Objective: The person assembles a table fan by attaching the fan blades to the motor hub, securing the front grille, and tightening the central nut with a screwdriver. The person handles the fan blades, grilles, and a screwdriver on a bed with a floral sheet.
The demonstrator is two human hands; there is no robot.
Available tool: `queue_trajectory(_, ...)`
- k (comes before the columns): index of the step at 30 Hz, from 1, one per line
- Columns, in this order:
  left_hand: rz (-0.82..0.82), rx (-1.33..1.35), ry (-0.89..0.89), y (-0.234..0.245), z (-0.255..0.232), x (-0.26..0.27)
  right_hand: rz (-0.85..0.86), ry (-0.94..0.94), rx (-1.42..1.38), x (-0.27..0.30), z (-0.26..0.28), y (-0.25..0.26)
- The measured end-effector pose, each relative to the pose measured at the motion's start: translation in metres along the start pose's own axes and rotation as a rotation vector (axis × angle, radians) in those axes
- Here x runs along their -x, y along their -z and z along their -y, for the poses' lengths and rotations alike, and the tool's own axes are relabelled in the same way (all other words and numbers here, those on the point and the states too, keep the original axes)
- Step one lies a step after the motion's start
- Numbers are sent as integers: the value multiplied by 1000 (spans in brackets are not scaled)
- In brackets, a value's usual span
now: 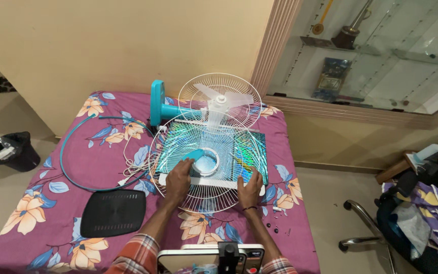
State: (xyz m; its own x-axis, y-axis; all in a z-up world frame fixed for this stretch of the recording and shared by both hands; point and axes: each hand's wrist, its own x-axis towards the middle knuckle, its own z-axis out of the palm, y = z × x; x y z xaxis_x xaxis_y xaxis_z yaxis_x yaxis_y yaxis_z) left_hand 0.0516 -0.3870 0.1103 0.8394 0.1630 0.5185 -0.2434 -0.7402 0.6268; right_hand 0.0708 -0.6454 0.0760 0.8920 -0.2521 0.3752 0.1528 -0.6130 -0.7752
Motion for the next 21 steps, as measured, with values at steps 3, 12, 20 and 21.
queue_trajectory(3,-33,28,39,24,-13,-4,32,43,-7,1,0,-11)
queue_trajectory(12,-104,-56,197,90,4,-6,-139,-136,164,-29,-82,1)
queue_trajectory(20,-216,11,45,75,13,8,127,-365,58,-15,-75,-26)
queue_trajectory(21,-222,16,42,69,13,11,207,-447,35,-12,-74,-27)
